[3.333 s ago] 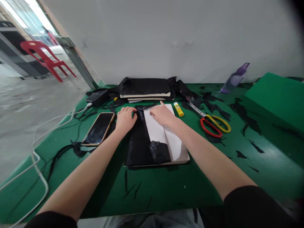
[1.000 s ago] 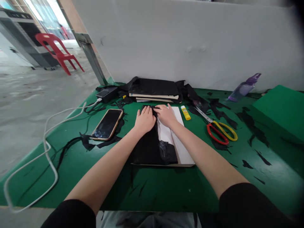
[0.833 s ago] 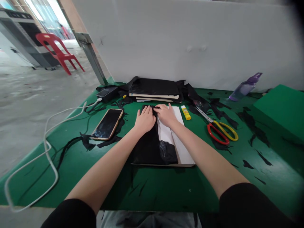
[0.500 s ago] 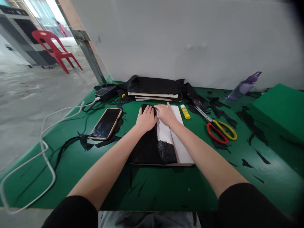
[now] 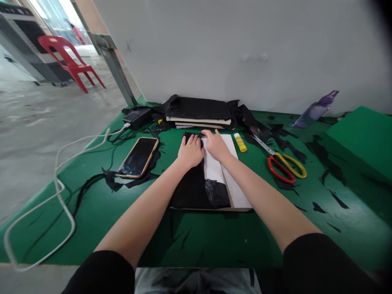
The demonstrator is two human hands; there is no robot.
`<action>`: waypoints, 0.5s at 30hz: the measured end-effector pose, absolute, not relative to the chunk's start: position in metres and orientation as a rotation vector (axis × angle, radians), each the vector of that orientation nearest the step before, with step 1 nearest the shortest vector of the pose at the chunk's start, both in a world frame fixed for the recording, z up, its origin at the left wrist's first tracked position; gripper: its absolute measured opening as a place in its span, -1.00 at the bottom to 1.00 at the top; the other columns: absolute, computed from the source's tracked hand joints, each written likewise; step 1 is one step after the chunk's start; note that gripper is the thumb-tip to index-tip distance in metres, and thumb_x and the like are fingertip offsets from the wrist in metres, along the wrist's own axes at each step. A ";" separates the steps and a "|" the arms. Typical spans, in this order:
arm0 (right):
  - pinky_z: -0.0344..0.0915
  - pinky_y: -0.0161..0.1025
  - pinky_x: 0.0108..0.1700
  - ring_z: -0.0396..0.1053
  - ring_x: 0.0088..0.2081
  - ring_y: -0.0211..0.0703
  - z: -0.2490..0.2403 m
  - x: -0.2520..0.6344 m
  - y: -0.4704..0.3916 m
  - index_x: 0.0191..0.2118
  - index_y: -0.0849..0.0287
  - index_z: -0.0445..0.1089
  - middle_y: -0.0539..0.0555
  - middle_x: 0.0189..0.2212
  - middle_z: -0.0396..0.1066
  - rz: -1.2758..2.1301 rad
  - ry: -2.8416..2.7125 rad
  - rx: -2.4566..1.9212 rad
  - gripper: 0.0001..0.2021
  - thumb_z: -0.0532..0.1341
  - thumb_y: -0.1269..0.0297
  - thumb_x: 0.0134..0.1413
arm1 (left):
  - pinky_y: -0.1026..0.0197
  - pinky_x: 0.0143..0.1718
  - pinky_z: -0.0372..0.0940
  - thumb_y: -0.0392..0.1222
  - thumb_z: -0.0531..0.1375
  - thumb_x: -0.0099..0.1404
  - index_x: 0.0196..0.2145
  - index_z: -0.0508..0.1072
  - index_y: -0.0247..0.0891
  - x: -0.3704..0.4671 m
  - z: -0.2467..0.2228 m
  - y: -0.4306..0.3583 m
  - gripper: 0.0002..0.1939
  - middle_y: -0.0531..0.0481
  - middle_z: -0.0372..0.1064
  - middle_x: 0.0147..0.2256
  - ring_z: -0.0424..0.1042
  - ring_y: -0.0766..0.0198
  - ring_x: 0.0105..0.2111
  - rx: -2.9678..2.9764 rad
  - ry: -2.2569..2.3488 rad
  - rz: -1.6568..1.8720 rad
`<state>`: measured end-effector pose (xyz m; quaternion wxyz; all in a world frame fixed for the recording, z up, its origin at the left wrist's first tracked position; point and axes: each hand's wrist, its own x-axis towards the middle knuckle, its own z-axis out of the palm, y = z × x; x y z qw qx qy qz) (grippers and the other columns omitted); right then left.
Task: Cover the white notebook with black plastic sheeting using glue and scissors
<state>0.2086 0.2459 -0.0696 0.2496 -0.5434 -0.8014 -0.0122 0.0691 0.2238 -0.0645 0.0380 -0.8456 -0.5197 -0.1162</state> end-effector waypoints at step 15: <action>-0.35 0.04 0.24 0.32 -0.04 -0.07 -0.061 0.203 0.238 -0.13 0.26 0.34 0.19 -0.20 0.45 -0.235 -2.378 -1.462 -0.67 -0.12 0.49 0.15 | -0.05 0.23 -0.21 -0.05 -0.14 0.32 0.19 0.14 -0.30 0.063 -0.067 0.226 -0.46 -0.09 0.09 0.20 -0.02 0.14 0.23 -2.611 -1.535 -0.455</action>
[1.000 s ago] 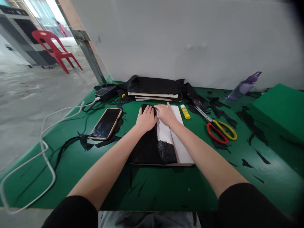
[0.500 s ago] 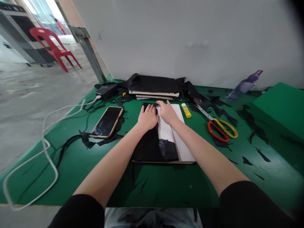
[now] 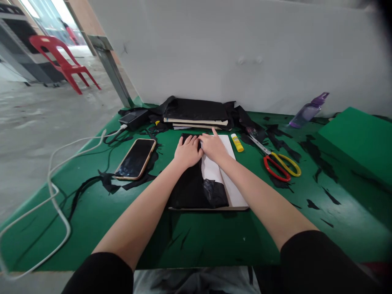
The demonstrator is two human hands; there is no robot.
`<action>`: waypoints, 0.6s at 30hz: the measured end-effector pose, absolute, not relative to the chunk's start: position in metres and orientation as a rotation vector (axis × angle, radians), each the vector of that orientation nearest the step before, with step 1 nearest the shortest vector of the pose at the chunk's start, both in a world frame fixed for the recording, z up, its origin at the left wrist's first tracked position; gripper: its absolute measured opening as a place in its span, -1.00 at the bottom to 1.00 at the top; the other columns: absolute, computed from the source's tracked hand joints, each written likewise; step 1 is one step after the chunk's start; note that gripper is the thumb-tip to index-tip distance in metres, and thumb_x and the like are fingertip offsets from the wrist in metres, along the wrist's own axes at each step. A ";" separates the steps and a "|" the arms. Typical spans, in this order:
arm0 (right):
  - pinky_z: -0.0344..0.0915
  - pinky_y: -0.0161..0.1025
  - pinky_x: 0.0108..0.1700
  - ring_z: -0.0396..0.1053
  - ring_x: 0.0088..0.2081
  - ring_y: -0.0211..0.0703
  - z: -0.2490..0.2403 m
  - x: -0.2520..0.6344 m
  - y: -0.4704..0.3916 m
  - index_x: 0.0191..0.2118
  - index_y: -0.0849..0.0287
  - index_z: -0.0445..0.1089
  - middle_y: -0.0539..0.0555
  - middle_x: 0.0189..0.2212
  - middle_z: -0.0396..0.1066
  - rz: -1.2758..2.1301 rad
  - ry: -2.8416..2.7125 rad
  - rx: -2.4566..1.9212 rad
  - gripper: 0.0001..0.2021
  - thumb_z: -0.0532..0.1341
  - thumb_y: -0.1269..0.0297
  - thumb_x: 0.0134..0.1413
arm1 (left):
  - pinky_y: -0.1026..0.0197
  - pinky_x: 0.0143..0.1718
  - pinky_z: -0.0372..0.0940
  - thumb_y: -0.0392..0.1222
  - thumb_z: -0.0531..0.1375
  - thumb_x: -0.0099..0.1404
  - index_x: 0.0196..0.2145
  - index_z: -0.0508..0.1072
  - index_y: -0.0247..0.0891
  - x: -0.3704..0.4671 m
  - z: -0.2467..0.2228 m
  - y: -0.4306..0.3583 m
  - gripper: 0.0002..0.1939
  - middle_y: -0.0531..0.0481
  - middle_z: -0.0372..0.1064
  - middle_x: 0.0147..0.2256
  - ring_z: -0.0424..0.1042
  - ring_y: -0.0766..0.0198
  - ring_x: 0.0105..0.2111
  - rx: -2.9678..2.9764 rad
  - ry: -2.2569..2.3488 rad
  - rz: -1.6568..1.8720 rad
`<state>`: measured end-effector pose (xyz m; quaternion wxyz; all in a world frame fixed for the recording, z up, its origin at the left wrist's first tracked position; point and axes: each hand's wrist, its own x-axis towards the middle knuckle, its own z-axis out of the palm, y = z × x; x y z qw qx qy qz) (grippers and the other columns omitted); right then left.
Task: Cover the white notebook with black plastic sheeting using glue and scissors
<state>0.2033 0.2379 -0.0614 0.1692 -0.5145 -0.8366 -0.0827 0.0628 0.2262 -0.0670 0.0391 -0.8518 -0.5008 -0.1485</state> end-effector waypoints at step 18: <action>0.39 -0.20 -0.23 0.41 -0.21 -0.17 -0.027 0.251 0.168 -0.04 0.16 0.22 0.16 -0.05 0.34 0.587 -1.399 -1.415 -0.61 -0.01 0.01 0.14 | 0.08 -0.02 0.22 -0.21 -0.06 0.33 -0.12 0.36 -0.30 0.063 -0.043 0.225 -0.72 -0.14 0.43 -0.17 0.39 0.12 -0.11 -2.674 -1.585 -0.671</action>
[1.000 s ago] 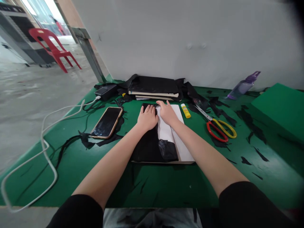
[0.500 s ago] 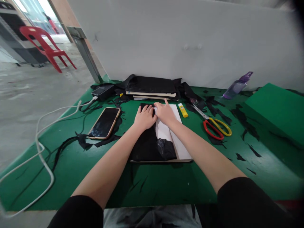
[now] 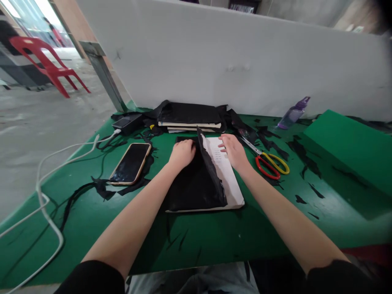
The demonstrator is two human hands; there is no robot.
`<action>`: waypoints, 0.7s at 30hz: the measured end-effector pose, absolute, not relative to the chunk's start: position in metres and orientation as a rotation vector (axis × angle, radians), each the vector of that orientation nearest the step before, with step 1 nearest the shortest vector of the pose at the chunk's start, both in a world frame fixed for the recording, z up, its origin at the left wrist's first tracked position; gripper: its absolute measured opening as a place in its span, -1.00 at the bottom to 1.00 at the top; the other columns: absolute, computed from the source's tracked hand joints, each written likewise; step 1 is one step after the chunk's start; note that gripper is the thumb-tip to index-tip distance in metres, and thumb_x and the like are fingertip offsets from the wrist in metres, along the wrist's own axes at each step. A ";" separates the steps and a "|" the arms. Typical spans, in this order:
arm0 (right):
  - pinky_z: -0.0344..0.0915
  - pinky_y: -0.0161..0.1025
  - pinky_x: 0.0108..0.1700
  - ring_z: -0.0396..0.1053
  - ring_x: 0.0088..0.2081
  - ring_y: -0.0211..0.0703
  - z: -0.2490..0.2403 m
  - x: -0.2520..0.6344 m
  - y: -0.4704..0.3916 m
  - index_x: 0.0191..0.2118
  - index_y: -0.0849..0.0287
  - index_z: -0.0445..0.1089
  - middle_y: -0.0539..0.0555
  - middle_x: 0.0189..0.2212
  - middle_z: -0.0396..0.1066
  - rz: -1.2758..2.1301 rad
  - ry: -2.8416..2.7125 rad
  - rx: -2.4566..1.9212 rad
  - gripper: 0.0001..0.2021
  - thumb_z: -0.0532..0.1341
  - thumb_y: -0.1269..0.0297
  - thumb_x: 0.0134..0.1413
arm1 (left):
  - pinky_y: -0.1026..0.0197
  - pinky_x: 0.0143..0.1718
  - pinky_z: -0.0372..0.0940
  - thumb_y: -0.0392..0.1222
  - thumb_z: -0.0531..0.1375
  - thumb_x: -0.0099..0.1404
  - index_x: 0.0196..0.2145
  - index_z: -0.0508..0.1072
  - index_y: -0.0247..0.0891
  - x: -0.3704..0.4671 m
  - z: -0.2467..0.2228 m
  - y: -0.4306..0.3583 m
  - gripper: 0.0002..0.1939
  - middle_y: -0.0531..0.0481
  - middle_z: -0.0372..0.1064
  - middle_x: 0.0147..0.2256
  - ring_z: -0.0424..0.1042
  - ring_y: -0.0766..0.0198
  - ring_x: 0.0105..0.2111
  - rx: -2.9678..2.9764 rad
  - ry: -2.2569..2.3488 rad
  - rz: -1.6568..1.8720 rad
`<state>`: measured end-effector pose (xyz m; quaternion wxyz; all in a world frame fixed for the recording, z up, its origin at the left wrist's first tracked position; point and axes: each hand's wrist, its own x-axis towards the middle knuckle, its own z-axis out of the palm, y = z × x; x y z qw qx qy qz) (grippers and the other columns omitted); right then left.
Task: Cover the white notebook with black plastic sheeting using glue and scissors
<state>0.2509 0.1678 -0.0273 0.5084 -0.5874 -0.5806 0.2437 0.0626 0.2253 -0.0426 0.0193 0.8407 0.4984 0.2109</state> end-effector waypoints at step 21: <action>0.35 -0.19 -0.26 0.37 -0.48 -0.29 -0.073 0.305 0.180 -0.19 0.21 0.37 0.10 -0.25 0.46 0.508 -1.413 -1.649 -0.70 0.24 0.39 -0.16 | -0.11 0.21 -0.19 0.19 -0.17 0.33 0.21 0.10 -0.29 0.116 -0.056 0.153 -0.35 -0.23 -0.03 0.24 -0.12 -0.02 0.25 2.969 0.886 0.373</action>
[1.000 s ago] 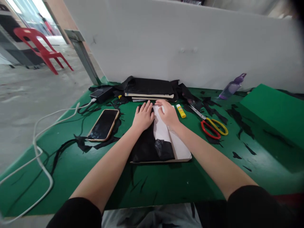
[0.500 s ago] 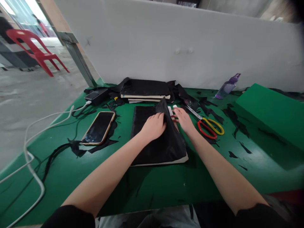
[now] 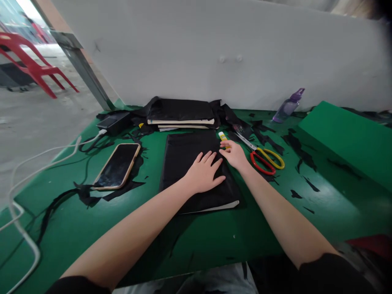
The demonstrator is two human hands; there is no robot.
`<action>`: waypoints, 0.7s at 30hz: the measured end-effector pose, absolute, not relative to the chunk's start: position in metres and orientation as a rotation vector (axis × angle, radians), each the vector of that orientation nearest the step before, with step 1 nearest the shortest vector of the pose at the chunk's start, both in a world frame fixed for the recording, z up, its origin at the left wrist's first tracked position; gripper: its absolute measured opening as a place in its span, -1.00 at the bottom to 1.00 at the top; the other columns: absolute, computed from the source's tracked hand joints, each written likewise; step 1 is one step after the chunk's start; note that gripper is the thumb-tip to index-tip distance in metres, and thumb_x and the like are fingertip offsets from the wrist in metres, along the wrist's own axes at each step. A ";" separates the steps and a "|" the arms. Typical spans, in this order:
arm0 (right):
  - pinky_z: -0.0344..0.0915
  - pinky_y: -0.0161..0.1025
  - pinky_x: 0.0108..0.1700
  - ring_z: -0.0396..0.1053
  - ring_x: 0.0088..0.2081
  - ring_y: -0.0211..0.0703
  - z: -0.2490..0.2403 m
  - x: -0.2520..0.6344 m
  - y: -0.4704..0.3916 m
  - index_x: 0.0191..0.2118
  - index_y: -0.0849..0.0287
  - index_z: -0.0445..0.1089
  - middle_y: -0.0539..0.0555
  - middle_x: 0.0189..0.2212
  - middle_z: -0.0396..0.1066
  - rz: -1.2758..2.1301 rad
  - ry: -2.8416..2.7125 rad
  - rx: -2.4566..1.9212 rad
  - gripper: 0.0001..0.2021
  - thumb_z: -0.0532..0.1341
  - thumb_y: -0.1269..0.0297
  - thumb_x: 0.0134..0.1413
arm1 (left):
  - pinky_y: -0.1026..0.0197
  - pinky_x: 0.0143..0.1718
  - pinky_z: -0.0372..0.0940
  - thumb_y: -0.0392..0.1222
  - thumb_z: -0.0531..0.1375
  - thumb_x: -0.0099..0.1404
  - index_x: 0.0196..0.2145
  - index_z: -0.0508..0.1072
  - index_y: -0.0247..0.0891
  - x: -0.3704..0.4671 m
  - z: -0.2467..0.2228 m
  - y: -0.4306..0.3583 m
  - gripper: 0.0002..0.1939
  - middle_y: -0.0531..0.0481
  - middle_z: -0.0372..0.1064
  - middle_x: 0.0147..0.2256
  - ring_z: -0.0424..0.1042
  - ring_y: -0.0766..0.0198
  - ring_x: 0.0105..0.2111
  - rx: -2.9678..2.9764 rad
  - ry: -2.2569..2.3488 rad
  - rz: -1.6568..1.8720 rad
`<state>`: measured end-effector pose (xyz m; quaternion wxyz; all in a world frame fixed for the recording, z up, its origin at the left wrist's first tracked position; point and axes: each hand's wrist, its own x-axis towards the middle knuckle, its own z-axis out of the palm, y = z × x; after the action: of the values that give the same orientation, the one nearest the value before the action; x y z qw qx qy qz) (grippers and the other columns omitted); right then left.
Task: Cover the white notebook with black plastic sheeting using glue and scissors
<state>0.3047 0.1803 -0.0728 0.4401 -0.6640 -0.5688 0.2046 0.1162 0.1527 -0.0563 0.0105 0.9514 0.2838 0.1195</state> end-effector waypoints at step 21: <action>-0.21 -0.03 0.29 -0.18 0.30 -0.07 -0.038 0.264 0.222 0.26 0.33 -0.01 0.19 0.29 -0.11 0.243 -2.300 -1.633 -0.44 -0.13 0.13 0.23 | -0.04 0.23 -0.19 0.03 -0.16 0.37 0.21 0.05 -0.48 0.124 -0.048 0.096 -0.39 -0.26 -0.07 0.25 -0.13 0.02 0.26 3.047 0.684 0.366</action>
<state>0.2645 0.2222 -0.0378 0.1545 -0.5697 -0.8027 0.0849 0.1240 0.0961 -0.0484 -0.0013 0.9691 0.2176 0.1164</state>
